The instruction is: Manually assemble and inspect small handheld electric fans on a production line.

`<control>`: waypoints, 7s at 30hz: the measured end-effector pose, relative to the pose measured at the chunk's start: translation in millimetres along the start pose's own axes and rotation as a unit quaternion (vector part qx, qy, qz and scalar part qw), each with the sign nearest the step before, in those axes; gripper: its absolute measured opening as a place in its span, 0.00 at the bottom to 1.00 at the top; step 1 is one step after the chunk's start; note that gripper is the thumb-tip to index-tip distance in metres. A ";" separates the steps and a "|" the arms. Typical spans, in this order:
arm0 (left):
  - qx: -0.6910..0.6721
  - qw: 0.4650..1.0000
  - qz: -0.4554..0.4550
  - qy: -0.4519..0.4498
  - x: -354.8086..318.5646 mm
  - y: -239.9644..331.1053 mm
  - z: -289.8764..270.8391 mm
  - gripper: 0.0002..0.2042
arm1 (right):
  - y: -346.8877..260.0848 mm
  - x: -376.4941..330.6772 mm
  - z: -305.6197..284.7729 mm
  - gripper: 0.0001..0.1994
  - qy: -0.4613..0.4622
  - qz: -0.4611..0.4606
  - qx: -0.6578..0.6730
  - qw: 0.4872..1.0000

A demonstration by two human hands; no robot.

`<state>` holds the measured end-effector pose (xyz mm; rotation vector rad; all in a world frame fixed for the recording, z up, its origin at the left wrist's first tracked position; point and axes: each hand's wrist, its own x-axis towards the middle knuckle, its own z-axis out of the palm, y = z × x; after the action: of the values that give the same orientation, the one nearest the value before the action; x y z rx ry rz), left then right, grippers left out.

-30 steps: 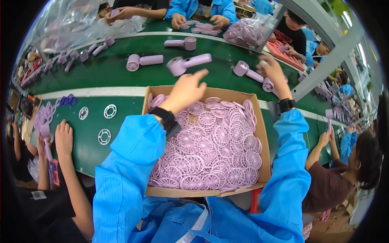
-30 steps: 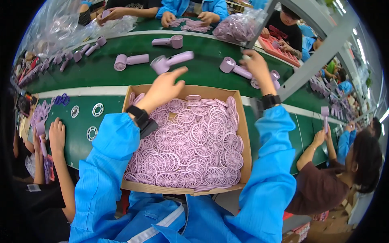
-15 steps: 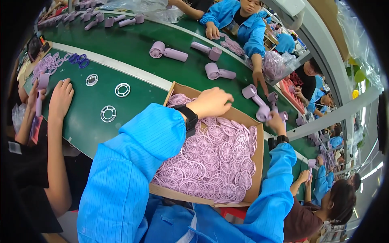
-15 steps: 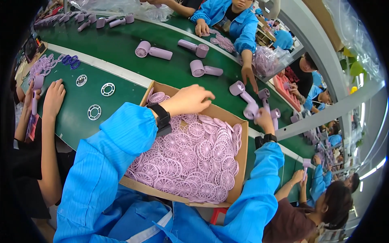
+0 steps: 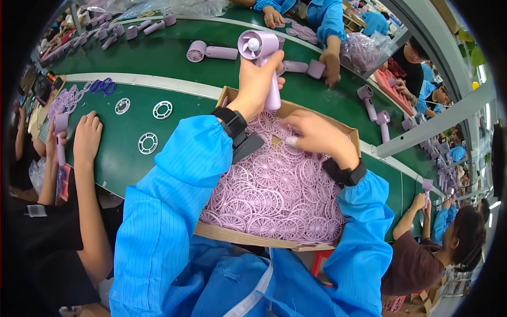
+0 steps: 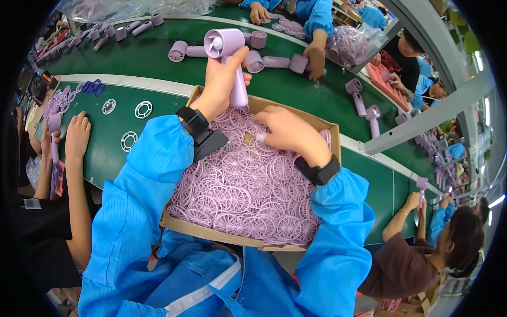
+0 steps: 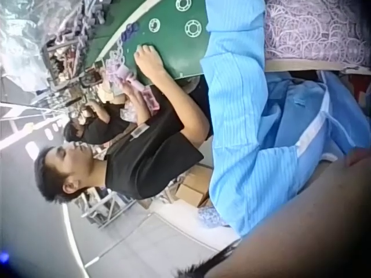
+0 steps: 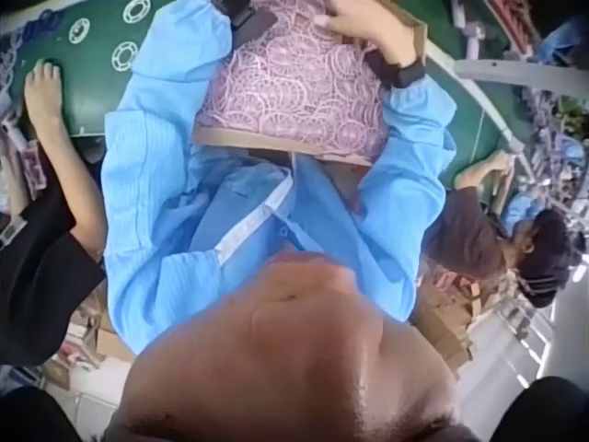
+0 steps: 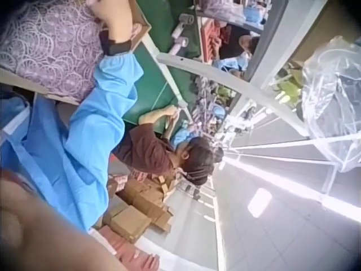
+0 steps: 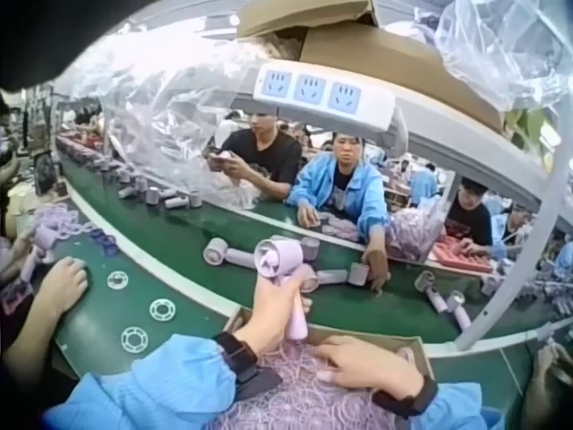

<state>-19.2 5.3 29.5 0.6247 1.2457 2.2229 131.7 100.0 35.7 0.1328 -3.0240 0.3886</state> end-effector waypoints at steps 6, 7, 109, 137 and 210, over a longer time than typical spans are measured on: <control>-0.023 1.000 0.005 0.007 -1.2 -6.9 4.3 0.31 | 14.0 1.1 23.8 0.11 0.012 0.009 -0.056 0.998; -0.019 1.000 0.021 0.000 -1.6 -4.5 2.7 0.33 | 10.8 4.6 17.3 0.12 -0.004 0.008 -0.086 0.996; 0.166 0.952 0.064 -0.249 -41.1 -1.6 38.4 0.27 | 10.1 0.4 -19.1 0.15 0.371 0.085 0.513 0.769; 0.042 0.999 -0.020 0.026 11.5 -45.2 12.2 0.23 | 264.7 -144.0 0.4 0.22 0.129 0.504 -0.073 0.851; 0.008 0.985 0.134 -0.112 -25.6 -7.5 27.2 0.40 | 0.2 -13.0 -25.9 0.21 0.354 -0.011 -0.105 0.929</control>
<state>18.5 9.8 32.2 1.0715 1.1216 2.2774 146.6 107.9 59.2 0.0044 -2.3223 0.0729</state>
